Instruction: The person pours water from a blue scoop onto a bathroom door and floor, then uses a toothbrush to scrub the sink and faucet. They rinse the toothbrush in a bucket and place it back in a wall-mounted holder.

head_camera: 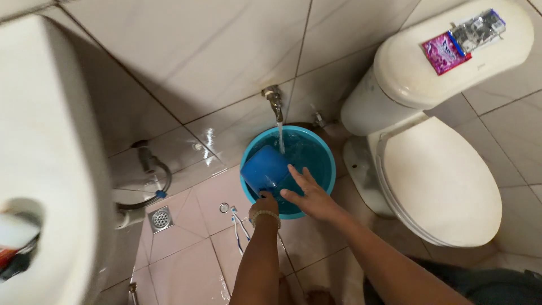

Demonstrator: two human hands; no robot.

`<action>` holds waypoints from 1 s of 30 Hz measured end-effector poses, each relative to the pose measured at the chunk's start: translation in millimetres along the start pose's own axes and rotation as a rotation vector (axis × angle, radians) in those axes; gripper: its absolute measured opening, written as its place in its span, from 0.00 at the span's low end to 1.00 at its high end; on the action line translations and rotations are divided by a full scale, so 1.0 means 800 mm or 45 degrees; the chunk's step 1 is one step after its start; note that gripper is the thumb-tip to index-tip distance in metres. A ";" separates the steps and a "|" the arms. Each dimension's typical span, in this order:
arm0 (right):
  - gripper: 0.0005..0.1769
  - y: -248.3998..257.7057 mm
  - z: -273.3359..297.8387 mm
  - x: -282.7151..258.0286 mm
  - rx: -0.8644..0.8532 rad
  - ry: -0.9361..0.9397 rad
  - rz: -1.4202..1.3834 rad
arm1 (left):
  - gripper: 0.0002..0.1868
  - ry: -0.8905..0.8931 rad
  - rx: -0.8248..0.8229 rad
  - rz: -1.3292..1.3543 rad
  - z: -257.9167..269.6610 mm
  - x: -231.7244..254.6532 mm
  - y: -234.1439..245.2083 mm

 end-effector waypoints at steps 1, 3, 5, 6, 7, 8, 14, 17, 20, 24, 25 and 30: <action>0.54 -0.003 -0.004 0.004 -0.005 -0.016 0.002 | 0.42 0.022 -0.062 -0.037 -0.010 -0.001 -0.016; 0.54 -0.010 -0.006 0.013 -0.017 -0.050 0.005 | 0.53 0.068 -0.185 -0.114 -0.033 -0.005 -0.059; 0.53 -0.015 -0.004 0.021 -0.005 -0.025 0.007 | 0.48 0.088 -0.164 0.061 -0.057 -0.008 -0.102; 0.52 -0.020 -0.003 0.025 -0.002 -0.007 0.009 | 0.45 0.104 -0.150 0.152 -0.068 -0.012 -0.123; 0.51 -0.024 -0.003 0.032 0.002 -0.022 0.002 | 0.35 -0.012 -0.117 0.299 -0.078 -0.008 -0.139; 0.51 -0.030 -0.003 0.039 0.003 -0.031 -0.004 | 0.25 -0.122 -0.079 0.450 -0.085 -0.006 -0.147; 0.49 -0.044 0.001 0.091 0.154 -0.015 0.111 | 0.16 0.054 -0.331 1.297 -0.023 -0.023 -0.100; 0.52 -0.030 0.004 0.111 0.313 -0.021 0.191 | 0.11 0.049 -0.444 1.664 0.079 -0.017 -0.030; 0.54 -0.002 0.010 0.117 0.329 -0.085 0.181 | 0.11 -0.030 -0.510 1.731 0.179 -0.006 0.040; 0.47 0.039 0.025 0.093 0.230 -0.257 -0.161 | 0.10 -0.038 -0.567 1.866 0.301 -0.004 0.101; 0.43 0.049 0.031 0.082 0.181 -0.316 -0.275 | 0.10 -0.046 -0.580 1.894 0.328 -0.005 0.114; 0.22 0.097 0.066 -0.010 -0.040 -0.249 -0.348 | 0.10 -0.205 -0.551 1.939 0.443 -0.016 0.166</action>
Point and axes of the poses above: each hand's wrist, its own z-axis away from the middle knuckle, its own y-axis out of the back of the hand, x = y × z, the point moved 6 cm from there along -z, towards the middle knuckle, and after that the axes turned 14 degrees about z, right-handed, at the moved point
